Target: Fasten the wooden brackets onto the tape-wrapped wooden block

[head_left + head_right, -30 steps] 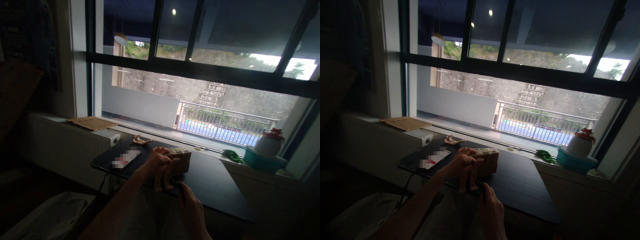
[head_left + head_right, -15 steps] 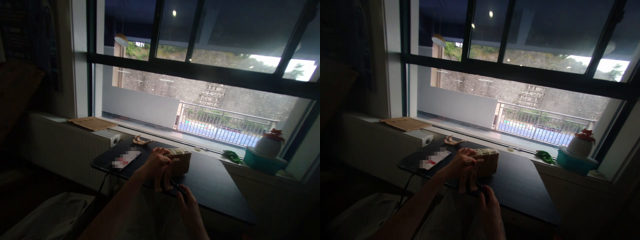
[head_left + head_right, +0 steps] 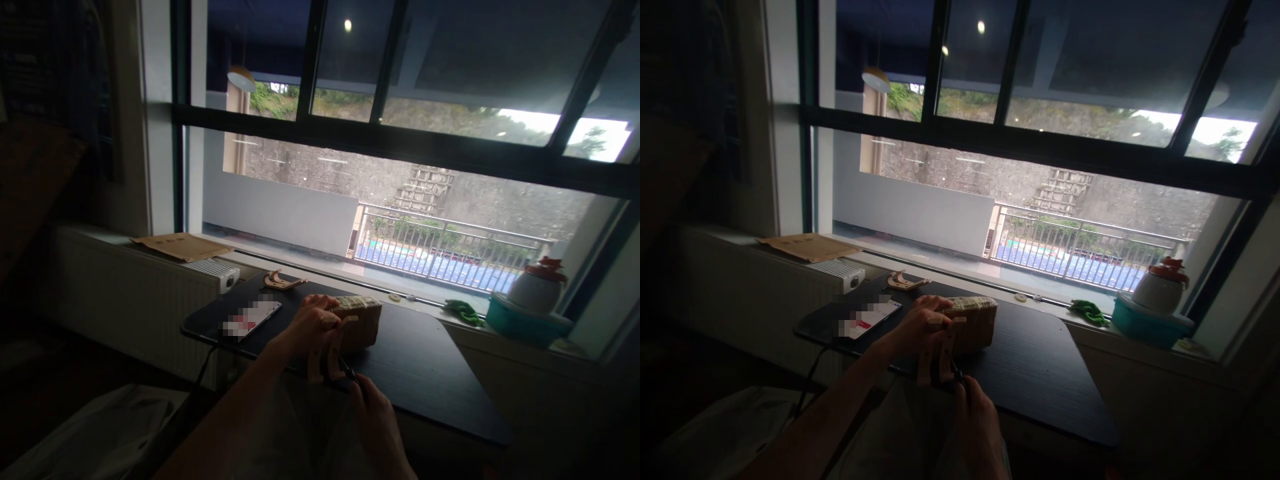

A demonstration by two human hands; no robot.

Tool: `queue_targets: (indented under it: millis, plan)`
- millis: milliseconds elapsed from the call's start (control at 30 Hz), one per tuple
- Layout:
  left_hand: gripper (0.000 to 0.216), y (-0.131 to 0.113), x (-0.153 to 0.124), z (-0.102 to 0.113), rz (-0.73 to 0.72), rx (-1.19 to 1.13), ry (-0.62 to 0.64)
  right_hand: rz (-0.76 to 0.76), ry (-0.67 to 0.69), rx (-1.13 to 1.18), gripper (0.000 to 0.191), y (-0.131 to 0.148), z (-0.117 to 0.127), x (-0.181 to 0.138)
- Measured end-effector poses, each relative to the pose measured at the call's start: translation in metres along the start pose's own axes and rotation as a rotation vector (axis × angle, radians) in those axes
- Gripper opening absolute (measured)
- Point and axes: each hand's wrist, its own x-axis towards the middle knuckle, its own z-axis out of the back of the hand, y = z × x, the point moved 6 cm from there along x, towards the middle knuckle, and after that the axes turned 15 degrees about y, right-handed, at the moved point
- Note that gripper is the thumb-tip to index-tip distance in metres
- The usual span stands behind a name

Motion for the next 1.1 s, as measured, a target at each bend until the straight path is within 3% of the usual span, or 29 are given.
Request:
queue_targets:
  millis: [200, 367, 467, 700, 833, 967, 1100]
  plan:
    - [0.012, 0.001, 0.001, -0.001, -0.003, -0.001, -0.012, -0.014, 0.003, 0.097, 0.038, -0.003, 0.005, 0.006]
    - [0.012, -0.003, -0.001, 0.002, -0.011, -0.002, -0.016, 0.112, -0.118, -0.197, 0.039, 0.020, 0.014, -0.004]
    - [0.011, -0.003, -0.002, 0.002, -0.008, 0.003, -0.017, 0.154, -0.116, -0.290, 0.037, 0.029, 0.014, -0.007]
    - [0.015, -0.002, -0.001, 0.002, -0.031, 0.006, -0.001, 0.027, -0.031, 0.048, 0.036, 0.008, 0.009, 0.002]
    - [0.017, -0.002, 0.000, 0.002, -0.014, 0.013, 0.000, 0.013, -0.074, 0.129, 0.035, 0.001, 0.007, 0.005]
    - [0.015, -0.002, 0.000, 0.002, 0.001, 0.001, -0.003, 0.013, -0.162, -0.005, 0.038, 0.006, 0.011, 0.000]
    - [0.012, -0.002, 0.000, 0.002, -0.002, 0.004, -0.001, 0.151, -0.159, -0.284, 0.036, 0.025, 0.015, -0.006]
